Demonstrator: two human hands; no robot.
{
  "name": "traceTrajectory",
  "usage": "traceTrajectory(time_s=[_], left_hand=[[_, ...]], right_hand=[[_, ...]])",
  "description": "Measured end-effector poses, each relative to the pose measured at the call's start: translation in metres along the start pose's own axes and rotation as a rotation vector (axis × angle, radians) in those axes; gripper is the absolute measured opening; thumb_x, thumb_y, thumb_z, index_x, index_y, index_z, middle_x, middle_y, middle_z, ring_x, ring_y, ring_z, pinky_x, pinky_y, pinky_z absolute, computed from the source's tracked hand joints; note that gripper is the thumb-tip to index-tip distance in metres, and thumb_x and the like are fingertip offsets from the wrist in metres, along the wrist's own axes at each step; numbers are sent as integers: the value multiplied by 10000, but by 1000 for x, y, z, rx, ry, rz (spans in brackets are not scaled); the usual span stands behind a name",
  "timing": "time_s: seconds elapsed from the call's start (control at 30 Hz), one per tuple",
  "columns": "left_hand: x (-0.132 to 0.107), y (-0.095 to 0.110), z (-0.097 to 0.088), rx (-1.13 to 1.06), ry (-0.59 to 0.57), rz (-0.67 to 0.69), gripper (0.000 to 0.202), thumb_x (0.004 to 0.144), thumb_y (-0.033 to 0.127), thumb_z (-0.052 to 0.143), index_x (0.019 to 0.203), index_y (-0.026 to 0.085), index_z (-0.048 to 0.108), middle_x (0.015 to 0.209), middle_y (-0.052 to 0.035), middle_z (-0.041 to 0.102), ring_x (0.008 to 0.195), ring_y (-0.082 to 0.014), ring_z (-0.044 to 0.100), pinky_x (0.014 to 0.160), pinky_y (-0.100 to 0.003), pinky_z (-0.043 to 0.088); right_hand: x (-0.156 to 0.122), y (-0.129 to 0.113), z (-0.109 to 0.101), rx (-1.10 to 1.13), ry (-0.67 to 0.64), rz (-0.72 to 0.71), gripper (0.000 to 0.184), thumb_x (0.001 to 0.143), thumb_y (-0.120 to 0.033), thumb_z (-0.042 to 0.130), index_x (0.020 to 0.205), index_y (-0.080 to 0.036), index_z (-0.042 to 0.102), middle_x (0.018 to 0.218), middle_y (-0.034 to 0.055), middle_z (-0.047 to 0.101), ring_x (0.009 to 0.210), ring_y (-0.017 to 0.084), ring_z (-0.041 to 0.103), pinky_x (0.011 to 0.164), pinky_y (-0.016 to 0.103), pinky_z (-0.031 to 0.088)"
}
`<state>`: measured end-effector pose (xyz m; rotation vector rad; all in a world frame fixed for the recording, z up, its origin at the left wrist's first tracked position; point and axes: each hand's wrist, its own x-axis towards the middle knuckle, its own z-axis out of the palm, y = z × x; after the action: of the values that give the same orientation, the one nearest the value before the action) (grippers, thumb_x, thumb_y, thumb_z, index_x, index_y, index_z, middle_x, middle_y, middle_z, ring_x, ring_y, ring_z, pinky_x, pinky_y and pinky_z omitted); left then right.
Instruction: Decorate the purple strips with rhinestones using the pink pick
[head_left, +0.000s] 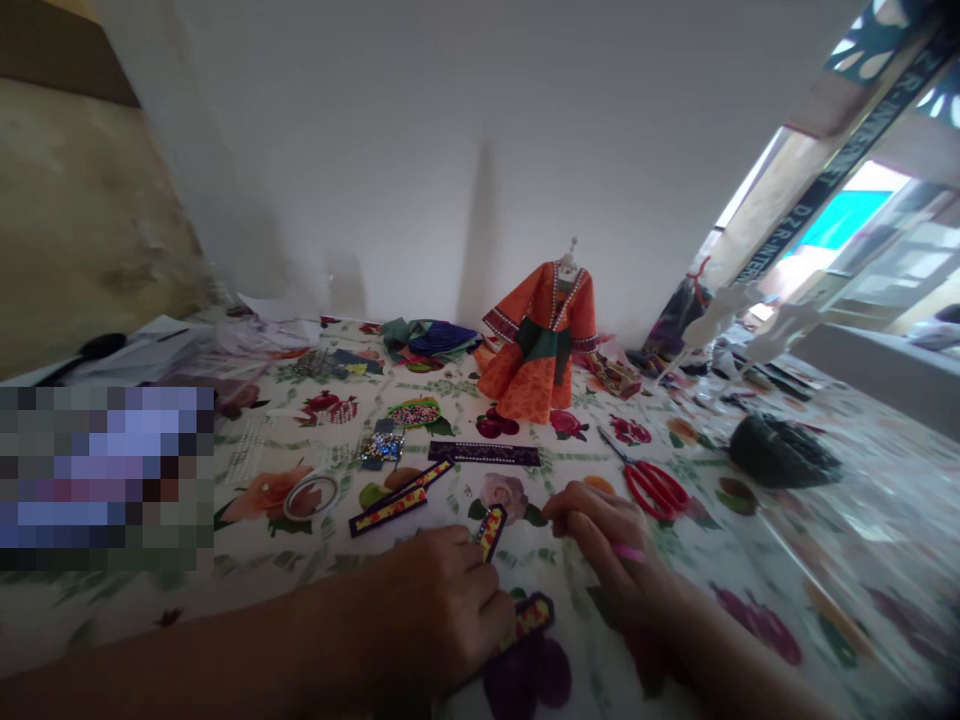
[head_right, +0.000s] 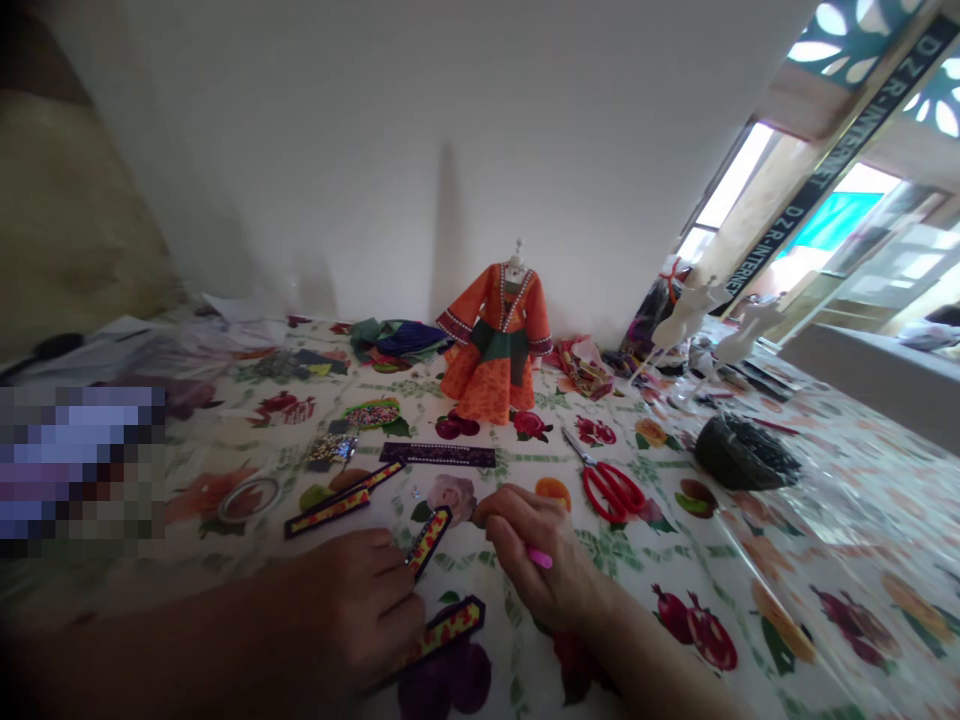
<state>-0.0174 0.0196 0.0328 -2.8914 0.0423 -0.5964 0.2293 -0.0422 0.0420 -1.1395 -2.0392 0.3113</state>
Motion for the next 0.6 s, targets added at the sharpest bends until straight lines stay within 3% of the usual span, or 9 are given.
traceTrajectory(time_s=[0.37,0.6], left_hand=[[1,-1,3,7,52,17,208,947,162,629,748,203,583,620,15,561,537,-172,481,525,-371,395],[3,3,5,3,102,-38,335,1034,170,479,718,208,584,593,9,559,517,-182,468,492,-382,400]], right_hand=[[0,-1,0,4,-12,11,304,1117,-290,330,997,-224,602,794,23,641,702,169,621,661,298,491],[2,-1,1,9,-28,21,289,1106,-262,335,994,-219,597,798,24,641,711,169,625,664,297,494]])
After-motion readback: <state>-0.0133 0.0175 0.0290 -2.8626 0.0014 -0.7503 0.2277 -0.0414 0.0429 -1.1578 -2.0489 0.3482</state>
